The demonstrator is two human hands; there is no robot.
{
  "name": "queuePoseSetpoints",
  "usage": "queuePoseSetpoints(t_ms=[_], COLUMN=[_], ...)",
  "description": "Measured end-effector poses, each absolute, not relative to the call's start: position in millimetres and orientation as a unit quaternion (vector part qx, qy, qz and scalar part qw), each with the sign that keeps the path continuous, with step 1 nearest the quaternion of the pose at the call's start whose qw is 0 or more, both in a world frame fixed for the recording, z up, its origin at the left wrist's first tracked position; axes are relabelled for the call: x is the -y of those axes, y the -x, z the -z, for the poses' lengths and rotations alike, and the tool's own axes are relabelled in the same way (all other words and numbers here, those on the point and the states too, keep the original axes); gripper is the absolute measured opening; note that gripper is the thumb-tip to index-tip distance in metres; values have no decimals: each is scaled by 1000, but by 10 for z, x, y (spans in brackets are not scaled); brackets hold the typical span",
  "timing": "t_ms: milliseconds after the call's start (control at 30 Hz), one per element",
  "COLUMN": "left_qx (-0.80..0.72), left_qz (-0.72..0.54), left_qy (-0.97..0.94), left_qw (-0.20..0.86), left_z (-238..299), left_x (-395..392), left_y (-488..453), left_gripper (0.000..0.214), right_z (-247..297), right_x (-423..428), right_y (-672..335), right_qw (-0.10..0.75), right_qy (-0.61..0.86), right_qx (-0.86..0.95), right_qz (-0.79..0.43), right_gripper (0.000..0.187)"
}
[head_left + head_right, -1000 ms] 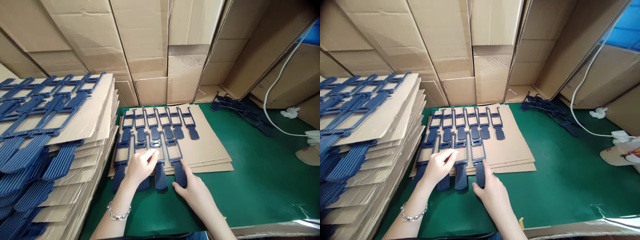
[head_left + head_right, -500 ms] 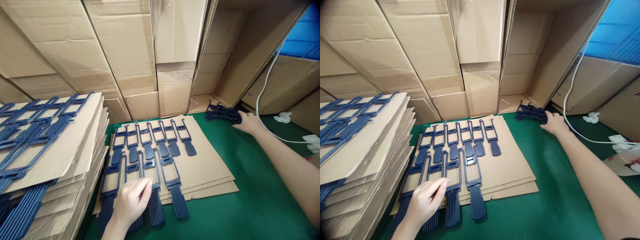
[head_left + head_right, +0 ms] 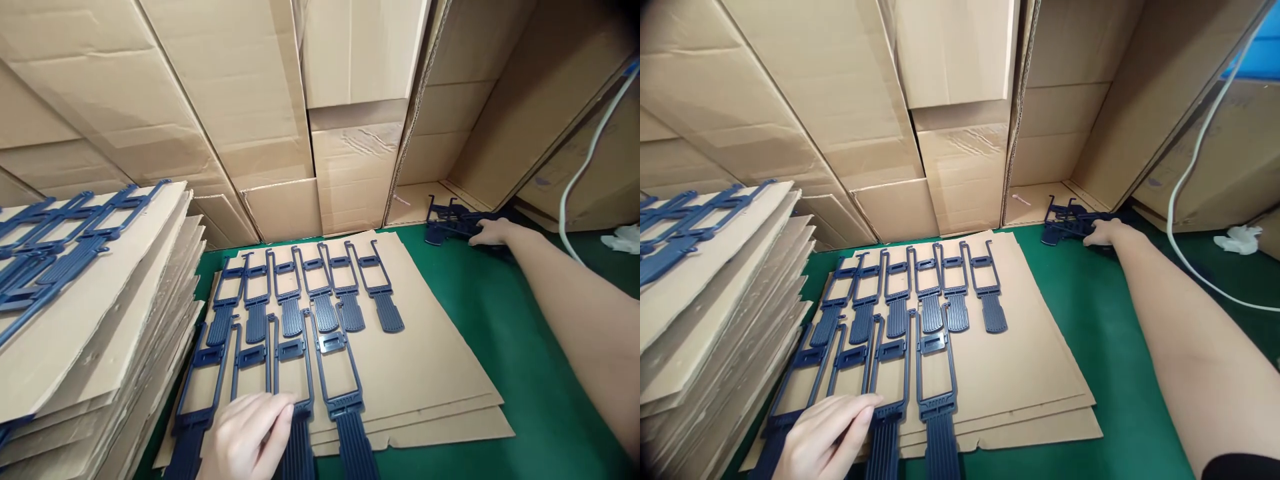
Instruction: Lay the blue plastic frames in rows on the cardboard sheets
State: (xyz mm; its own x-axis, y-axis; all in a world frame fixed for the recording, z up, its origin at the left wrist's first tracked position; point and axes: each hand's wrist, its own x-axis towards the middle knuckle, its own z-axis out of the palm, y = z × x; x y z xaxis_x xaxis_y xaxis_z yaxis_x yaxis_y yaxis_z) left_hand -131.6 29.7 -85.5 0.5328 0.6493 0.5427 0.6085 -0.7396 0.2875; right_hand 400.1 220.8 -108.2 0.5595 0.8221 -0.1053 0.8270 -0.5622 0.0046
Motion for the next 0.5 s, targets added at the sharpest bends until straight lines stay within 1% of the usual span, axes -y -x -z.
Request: queuePoseSetpoints(t_ms=[100, 233, 367, 500], left_qx=[-363, -361, -357, -360], left_qz=[-311, -306, -315, -320], left_qy=[-878, -879, -878, -874], left_qw=[39, 52, 53, 58], left_z=[869, 904, 915, 910], left_x=[-287, -271, -260, -233], left_y=[1321, 1335, 1322, 1305], left_gripper=[13, 13, 13, 15], right_z=[1101, 1062, 897, 551], right_x=[-2132, -1925, -1673, -1454], right_y=[-3853, -3581, -3378, -3298], right_qw=[36, 14, -32, -94], right_qy=[-889, -892, -880, -872], right_qx=[-450, -446, -471, -481], right_qz=[76, 69, 51, 8], right_gripper=[58, 54, 42, 43])
